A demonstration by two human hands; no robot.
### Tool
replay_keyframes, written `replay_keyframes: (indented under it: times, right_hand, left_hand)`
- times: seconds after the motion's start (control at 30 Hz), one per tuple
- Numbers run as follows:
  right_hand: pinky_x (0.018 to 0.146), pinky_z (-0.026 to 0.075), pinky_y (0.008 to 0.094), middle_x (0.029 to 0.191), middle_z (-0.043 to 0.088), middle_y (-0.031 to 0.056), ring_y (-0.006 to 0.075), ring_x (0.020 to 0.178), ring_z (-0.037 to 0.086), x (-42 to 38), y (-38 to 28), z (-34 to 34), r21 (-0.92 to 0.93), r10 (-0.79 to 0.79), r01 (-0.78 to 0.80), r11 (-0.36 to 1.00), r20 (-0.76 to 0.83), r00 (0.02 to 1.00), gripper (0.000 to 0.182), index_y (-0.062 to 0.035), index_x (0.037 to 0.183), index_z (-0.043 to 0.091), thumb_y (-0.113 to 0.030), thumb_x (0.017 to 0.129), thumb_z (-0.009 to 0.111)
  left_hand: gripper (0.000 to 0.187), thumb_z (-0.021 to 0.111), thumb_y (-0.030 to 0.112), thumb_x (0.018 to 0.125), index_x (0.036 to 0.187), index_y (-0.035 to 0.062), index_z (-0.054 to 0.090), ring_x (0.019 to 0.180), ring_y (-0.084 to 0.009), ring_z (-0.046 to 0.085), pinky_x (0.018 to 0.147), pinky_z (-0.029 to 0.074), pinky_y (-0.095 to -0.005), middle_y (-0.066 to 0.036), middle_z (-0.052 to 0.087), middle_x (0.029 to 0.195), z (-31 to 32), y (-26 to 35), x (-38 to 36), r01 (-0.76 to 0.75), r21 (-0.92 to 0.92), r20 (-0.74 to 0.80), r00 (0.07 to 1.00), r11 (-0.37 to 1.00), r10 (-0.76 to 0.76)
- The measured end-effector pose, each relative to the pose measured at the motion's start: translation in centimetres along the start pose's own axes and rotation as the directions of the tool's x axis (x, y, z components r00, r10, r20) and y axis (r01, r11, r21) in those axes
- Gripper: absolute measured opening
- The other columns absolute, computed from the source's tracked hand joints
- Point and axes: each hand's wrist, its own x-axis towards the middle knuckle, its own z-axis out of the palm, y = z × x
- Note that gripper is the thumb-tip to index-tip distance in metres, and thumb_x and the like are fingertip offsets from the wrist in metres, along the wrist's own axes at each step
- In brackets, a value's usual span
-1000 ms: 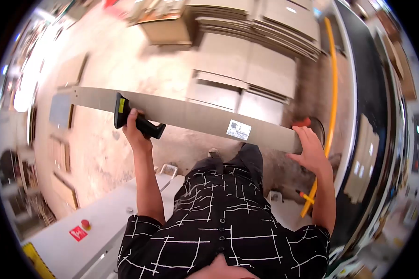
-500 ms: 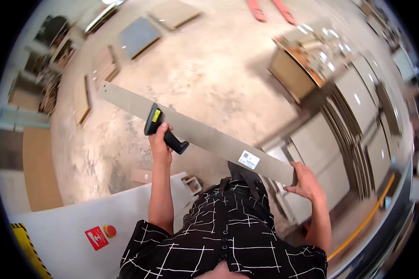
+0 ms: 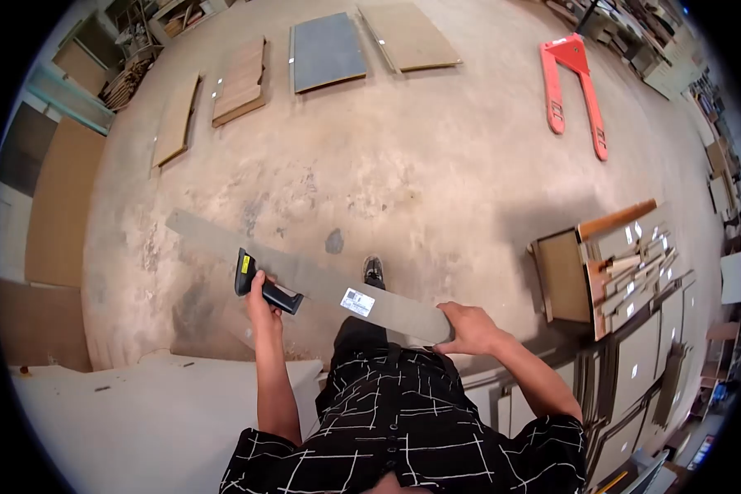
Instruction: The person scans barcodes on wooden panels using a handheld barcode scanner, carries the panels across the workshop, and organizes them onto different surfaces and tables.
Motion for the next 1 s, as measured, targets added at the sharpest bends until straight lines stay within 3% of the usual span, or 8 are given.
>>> replay_keyframes:
  times: [0.13,0.27,0.4,0.5,0.6,0.8,0.87,1.0]
  right_hand:
    - [0.097,0.053,0.0446,0.12,0.068,0.0236,0.0399,0.109,0.066,8.5,1.3,-4.7,0.061,0.093,-0.098,0.993,0.07,0.993,0.079,0.0003,0.131,0.058,-0.045,0.072,0.082]
    - [0.099,0.052,0.0432,0.121,0.068,0.0255,0.0389,0.112,0.066,14.1,3.2,-11.2,0.162,0.274,-0.286,0.945,0.089,0.958,0.085,0.0014,0.134,0.058,-0.048,0.069,0.083]
    - [0.097,0.053,0.0449,0.117,0.069,0.0267,0.0402,0.11,0.068,19.6,6.2,-16.8,0.265,0.449,-0.433,0.861,0.001,0.894,0.084,0.0033,0.132,0.058,-0.047,0.07,0.083]
    - [0.096,0.054,0.0458,0.114,0.07,0.027,0.0411,0.107,0.068,26.6,12.3,-20.6,0.226,0.538,-0.501,0.835,-0.15,0.829,0.082,0.0047,0.129,0.059,-0.046,0.07,0.082]
    - [0.093,0.055,0.0467,0.111,0.071,0.0275,0.0418,0.105,0.069,33.4,18.7,-25.0,0.344,0.619,-0.54,0.768,-0.184,0.764,0.077,0.0054,0.125,0.061,-0.046,0.071,0.082]
    - [0.087,0.057,0.0462,0.101,0.072,0.0293,0.043,0.097,0.071,44.9,31.7,-35.1,0.252,0.723,-0.68,0.688,-0.161,0.672,0.072,0.0089,0.111,0.063,-0.046,0.069,0.082]
    - [0.089,0.057,0.0473,0.104,0.072,0.029,0.0428,0.1,0.07,48.8,35.3,-39.3,0.232,0.789,-0.759,0.609,-0.074,0.61,0.074,0.0089,0.113,0.063,-0.048,0.07,0.08]
    - [0.085,0.058,0.0474,0.1,0.072,0.03,0.0424,0.096,0.072,58.3,40.8,-45.2,0.249,0.798,-0.761,0.599,-0.112,0.592,0.072,0.0092,0.108,0.065,-0.048,0.067,0.081]
  left_hand:
    - [0.033,0.075,0.043,0.086,0.081,0.0116,0.065,0.042,-0.0103,0.05,0.036,0.028,-0.0261,0.001,0.058,0.062,7.2,-1.1,10.9,0.199,-0.007,-0.043,0.979,0.98,-0.199]
    - [0.032,0.075,0.039,0.088,0.081,0.0084,0.067,0.04,-0.0085,0.047,0.035,0.028,-0.0254,0.002,0.058,0.061,19.4,2.0,19.1,0.224,0.133,0.156,0.957,0.965,-0.244]
    - [0.032,0.074,0.038,0.089,0.093,0.0064,0.07,0.039,-0.0077,0.049,0.034,0.03,-0.0243,-0.001,0.067,0.066,32.8,4.3,24.8,0.113,0.347,0.468,0.839,0.931,-0.276]
    - [0.034,0.076,0.039,0.086,0.093,0.0059,0.071,0.04,-0.0063,0.046,0.035,0.029,-0.0242,-0.005,0.074,0.076,43.3,3.7,29.6,0.109,0.434,0.544,0.759,0.894,-0.357]
    - [0.036,0.077,0.042,0.084,0.092,0.0066,0.072,0.04,-0.0064,0.045,0.036,0.028,-0.0249,-0.005,0.073,0.075,51.0,3.5,35.1,0.099,0.487,0.53,0.756,0.868,-0.384]
    - [0.037,0.076,0.044,0.085,0.082,0.0069,0.071,0.039,-0.0083,0.048,0.035,0.029,-0.025,-0.008,0.074,0.071,57.6,8.3,44.4,0.291,0.601,0.281,0.795,0.745,-0.537]
    - [0.036,0.076,0.042,0.085,0.081,0.007,0.072,0.038,-0.0084,0.049,0.035,0.029,-0.0247,-0.008,0.073,0.07,59.4,10.3,46.8,0.299,0.558,0.215,0.849,0.774,-0.483]
    - [0.031,0.075,0.039,0.086,0.079,0.0098,0.068,0.039,-0.0088,0.051,0.034,0.028,-0.0241,-0.009,0.073,0.07,64.3,12.2,53.8,0.371,0.453,0.084,0.888,0.811,-0.453]
